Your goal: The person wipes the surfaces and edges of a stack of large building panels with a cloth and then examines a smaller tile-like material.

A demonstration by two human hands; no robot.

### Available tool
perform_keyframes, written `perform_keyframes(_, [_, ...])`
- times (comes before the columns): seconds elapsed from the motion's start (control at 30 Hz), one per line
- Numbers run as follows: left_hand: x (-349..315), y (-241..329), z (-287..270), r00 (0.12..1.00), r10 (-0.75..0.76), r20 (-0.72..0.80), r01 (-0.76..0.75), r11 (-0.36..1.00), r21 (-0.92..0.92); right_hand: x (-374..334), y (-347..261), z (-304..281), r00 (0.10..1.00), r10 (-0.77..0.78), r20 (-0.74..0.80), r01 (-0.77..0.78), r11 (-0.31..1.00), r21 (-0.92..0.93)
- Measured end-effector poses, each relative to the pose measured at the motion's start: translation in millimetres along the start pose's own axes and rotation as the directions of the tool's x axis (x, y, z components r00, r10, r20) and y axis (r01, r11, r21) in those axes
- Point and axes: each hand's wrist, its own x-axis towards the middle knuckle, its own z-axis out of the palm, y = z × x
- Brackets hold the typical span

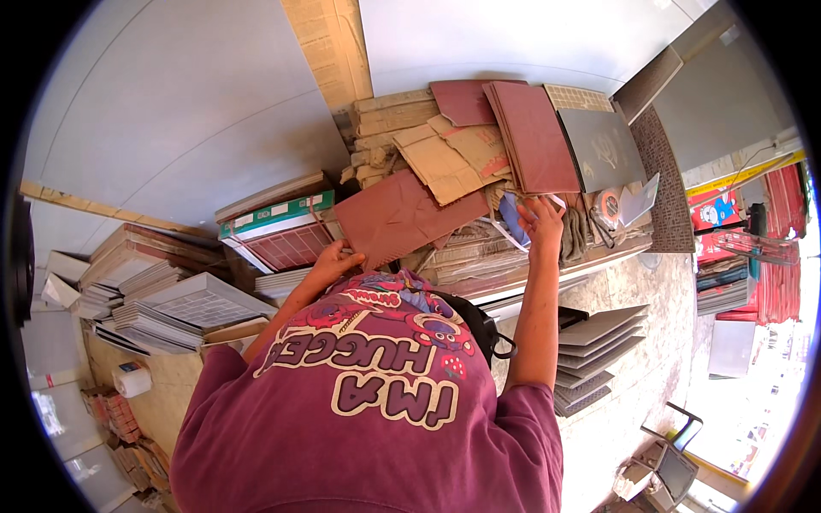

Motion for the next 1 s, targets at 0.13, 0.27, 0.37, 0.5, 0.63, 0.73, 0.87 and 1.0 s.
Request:
perform_keyframes(0.13, [1.0, -2.6, -0.8, 1.0, 0.016, 0.0, -0.016, 1.0, 0.002, 6.3, -5.0, 5.1, 1.0, -0.005, 0.008, 0.005, 0.998, -0.07])
perform_keyframes(0.27, [1.0, -1.6, -0.4, 1.0, 0.03, -0.003, -0.03, 0.999, 0.019, 20.7, -4.2, 3.3, 0.999, -0.003, -0.049, -0.003, 0.994, -0.112])
perform_keyframes(0.37, [0.7, -0.4, -0.4, 1.0, 0.018, -0.001, -0.018, 1.0, 0.019, 27.4, -1.0, 0.5, 0.998, 0.0, -0.064, -0.008, 0.992, -0.128])
perform_keyframes(0.5, [-0.8, 1.7, 0.4, 1.0, -0.002, -0.004, 0.002, 1.0, -0.005, 30.5, 0.3, 0.5, 0.994, -0.03, -0.105, 0.003, 0.967, -0.255])
perform_keyframes(0.63, [-0.4, 0.5, 0.6, 1.0, 0.006, -0.006, -0.006, 1.0, 0.008, 30.1, -0.2, 3.0, 0.989, -0.124, -0.087, 0.095, 0.955, -0.28])
perform_keyframes(0.73, [-1.9, 4.1, 0.4, 1.0, -0.014, -0.004, 0.014, 1.0, 0.025, 26.2, -5.7, 10.9, 0.985, -0.113, -0.131, 0.08, 0.97, -0.232])
perform_keyframes(0.87, [1.8, -2.9, -1.0, 1.0, 0.008, -0.007, -0.008, 1.0, 0.007, 34.9, -4.2, 10.0, 0.987, -0.09, -0.136, 0.051, 0.962, -0.27])
perform_keyframes(1.0, [5.9, -9.5, -2.8, 0.999, 0.036, -0.007, -0.036, 0.999, 0.012, 41.9, -2.1, 8.1, 0.992, -0.065, -0.109, 0.037, 0.97, -0.24])
